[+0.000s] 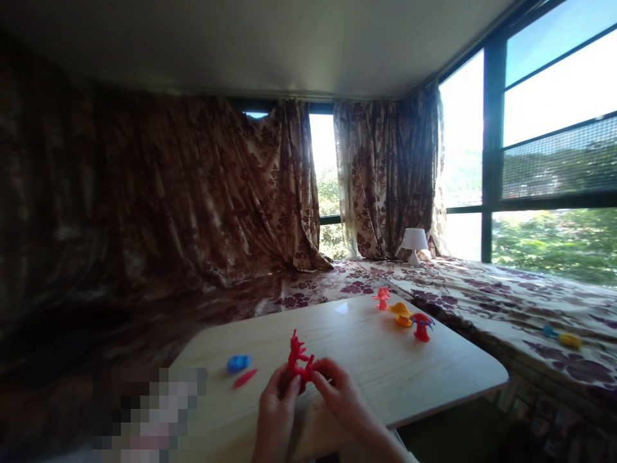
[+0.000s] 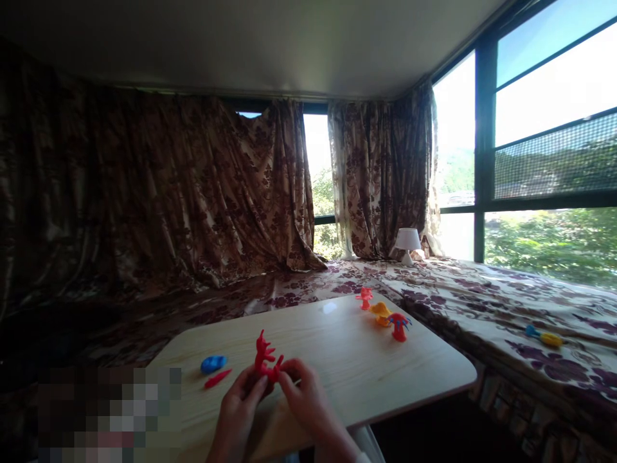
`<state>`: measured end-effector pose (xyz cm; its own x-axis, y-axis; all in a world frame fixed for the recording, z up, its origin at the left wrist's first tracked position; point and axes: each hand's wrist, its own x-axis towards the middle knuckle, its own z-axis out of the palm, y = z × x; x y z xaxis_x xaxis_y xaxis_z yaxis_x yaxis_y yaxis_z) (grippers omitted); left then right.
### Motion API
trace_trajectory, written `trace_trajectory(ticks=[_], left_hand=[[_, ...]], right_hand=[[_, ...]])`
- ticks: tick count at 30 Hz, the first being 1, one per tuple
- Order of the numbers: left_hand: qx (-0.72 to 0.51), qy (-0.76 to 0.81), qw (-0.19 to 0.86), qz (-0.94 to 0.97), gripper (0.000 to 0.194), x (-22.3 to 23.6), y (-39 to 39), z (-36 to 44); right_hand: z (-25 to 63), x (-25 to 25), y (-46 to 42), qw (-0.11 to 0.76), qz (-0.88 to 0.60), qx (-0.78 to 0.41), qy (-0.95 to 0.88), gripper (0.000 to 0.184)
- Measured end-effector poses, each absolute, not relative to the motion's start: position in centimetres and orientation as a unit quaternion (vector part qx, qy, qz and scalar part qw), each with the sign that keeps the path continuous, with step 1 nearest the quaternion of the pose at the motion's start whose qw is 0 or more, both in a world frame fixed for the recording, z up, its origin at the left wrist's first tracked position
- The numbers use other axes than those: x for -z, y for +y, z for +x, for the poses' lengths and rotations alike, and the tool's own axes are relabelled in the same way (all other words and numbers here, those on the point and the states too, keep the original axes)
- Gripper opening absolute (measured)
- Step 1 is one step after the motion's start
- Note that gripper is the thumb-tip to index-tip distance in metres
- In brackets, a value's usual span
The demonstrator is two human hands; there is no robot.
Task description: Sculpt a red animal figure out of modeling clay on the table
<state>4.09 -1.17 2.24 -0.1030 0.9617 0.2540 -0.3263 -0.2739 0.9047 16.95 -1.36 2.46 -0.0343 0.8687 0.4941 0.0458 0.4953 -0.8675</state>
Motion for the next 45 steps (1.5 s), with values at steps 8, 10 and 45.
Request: trace_trajectory(ticks=[8,10,45], left_hand=[[-0.638,0.347,0.47,0.502,0.033,-2.0,-1.0,3.8],[-0.635,0.344,0.475,0.503,0.031,-1.9,-1.0,3.7],[-0.658,0.397,0.449,0.456,0.037,-1.0,-0.6,3.5]], right_hand=[[16.8,-1.9,-1.2,0.591,-0.339,-0.356,-0.639,0.016],[16.8,-2.0,-1.3,0.586,-0.34,-0.357,-0.642,0.015],[16.9,-2.1,-1.6,0.572,-0.359,-0.382,-0.631,0.016]])
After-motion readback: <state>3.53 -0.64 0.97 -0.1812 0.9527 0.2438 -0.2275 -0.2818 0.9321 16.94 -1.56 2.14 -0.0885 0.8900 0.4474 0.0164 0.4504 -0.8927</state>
